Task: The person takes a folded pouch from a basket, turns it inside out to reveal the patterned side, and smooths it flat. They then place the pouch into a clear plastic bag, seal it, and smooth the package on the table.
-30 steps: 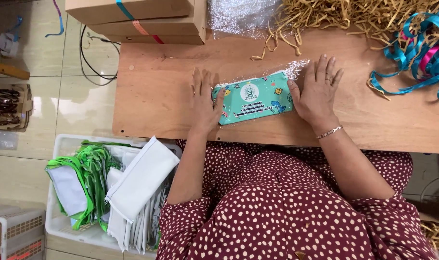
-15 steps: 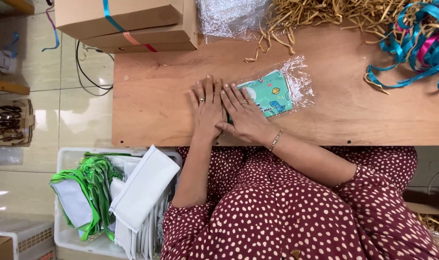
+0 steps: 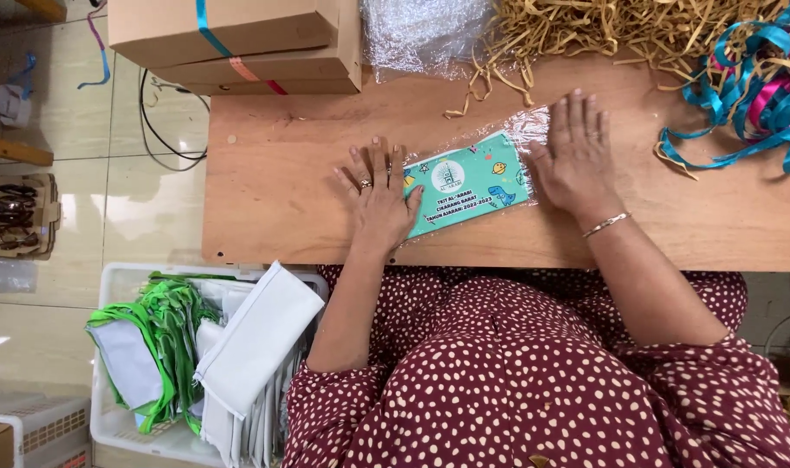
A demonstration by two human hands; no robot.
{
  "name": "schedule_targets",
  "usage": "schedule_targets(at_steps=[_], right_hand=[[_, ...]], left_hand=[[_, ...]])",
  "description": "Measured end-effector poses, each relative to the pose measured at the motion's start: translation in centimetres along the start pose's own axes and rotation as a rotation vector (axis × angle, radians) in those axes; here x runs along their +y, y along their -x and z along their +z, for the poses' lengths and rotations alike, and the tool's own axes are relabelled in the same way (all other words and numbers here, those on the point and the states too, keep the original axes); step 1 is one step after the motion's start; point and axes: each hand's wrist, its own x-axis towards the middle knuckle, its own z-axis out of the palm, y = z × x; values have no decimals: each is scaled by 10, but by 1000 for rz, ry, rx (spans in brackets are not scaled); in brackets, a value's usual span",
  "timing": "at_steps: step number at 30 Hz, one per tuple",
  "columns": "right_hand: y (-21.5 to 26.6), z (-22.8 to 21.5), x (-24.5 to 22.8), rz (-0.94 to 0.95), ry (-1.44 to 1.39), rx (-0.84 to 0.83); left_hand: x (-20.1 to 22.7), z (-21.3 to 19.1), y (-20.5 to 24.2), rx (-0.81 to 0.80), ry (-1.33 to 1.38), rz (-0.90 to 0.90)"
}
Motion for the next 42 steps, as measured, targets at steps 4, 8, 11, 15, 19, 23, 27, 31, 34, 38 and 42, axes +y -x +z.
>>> schedule_targets(at_steps=[4,8,11,15,19,23,27,31,34,38,42], right_hand=[[5,-14,-4,153,-13,87],[6,25,-75,-340,-58,366],[9,55,-115,-463,-115,291],[-3,53,-94,-294,-9,-42],[-3,26,-56,-202,6,-65],[-12,-1,-1,-12,4,-20],[-3,-4,36,45,65,176],[5,0,34,-25,140,438],[17,-2,24,-66,142,569],[32,-8,23,-110,8,623],[43,0,37,-128,-134,661]], left_hand=[[7,-11,2,42,24,4],[27,-16,-2,271,11,87],[40,3,-2,230,102,162],[43,0,-2,-25,74,108],[44,-4,-1,-49,46,119],[46,-2,-5,-84,8,80],[69,-39,-16,-153,-9,14],[95,-17,-59,150,154,118],[115,14,-89,132,241,181],[122,-13,-93,25,334,150],[113,0,-113,-151,437,38]])
